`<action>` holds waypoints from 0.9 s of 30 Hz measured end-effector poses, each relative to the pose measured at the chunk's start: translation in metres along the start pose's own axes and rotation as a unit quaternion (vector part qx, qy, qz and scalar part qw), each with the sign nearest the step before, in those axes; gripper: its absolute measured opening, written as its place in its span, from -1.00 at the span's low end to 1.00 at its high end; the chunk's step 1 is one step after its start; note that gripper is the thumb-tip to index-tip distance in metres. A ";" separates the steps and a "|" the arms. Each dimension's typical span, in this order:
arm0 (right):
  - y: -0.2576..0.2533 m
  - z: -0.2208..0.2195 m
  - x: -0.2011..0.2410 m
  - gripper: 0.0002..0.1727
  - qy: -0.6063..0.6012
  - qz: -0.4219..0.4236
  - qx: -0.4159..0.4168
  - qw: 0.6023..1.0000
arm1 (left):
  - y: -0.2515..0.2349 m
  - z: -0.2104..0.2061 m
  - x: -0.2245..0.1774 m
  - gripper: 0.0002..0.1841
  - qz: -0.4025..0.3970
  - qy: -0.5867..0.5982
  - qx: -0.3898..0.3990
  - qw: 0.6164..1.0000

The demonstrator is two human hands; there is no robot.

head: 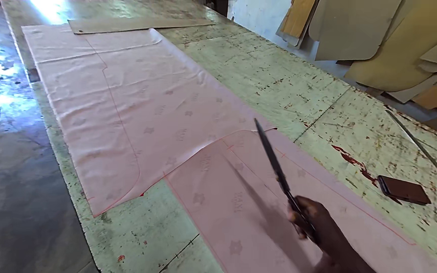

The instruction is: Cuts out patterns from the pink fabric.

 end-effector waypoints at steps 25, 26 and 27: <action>0.687 -0.061 -0.169 -0.46 -0.263 -0.178 -0.381 0.868 | 0.008 -0.047 -0.015 -0.06 -0.094 -0.225 0.163 0.956; 0.704 -0.062 -0.174 -0.43 -0.270 -0.184 -0.389 0.861 | 0.012 -0.046 -0.015 -0.05 -0.094 -0.228 0.165 0.955; 0.721 -0.062 -0.180 -0.40 -0.276 -0.190 -0.400 0.853 | 0.016 -0.045 -0.015 -0.05 -0.090 -0.232 0.171 0.953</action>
Point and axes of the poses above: each hand's wrist, its own y-axis away from the middle knuckle, its own z-axis out of the back of the hand, x = y × z, the point moved 10 cm from there along -y, towards the middle knuckle, and after that the axes turned 7 degrees about z, right-handed, at the moved point
